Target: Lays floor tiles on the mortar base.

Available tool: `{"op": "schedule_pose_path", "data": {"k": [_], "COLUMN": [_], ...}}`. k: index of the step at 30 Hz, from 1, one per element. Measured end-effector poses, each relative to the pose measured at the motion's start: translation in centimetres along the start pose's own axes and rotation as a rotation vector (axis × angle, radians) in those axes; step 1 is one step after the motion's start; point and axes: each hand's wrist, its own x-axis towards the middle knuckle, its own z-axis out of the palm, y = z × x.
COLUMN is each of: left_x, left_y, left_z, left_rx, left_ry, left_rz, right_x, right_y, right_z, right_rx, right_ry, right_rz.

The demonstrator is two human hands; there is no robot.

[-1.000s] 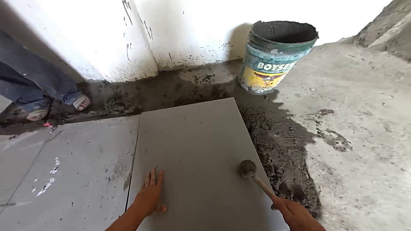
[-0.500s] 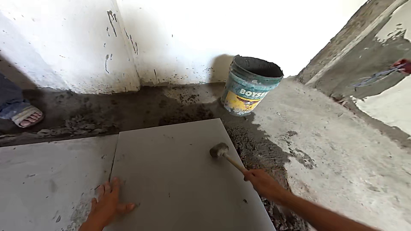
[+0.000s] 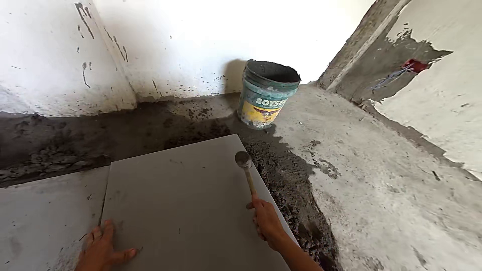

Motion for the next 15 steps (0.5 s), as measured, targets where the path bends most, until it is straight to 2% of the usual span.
{"op": "schedule_pose_path", "data": {"k": [4, 7, 10, 15], "left_x": [0.1, 0.1, -0.4, -0.3], "left_y": [-0.5, -0.4, -0.5, -0.2], "left_z": [0.2, 0.3, 0.6, 0.2], "left_rx": [-0.004, 0.019, 0.031, 0.073], "left_ry": [0.032, 0.038, 0.025, 0.004], "left_rz": [0.027, 0.040, 0.043, 0.033], "right_x": [0.4, -1.2, -2.9, -4.8], "right_y": [1.7, 2.6, 3.9, 5.6], "right_z": [-0.9, -1.3, -1.7, -1.8], "right_rx": [-0.144, -0.231, -0.227, -0.254], "right_ry": [0.039, 0.048, -0.013, 0.018], "right_rz": [0.034, -0.073, -0.004, -0.046]}}
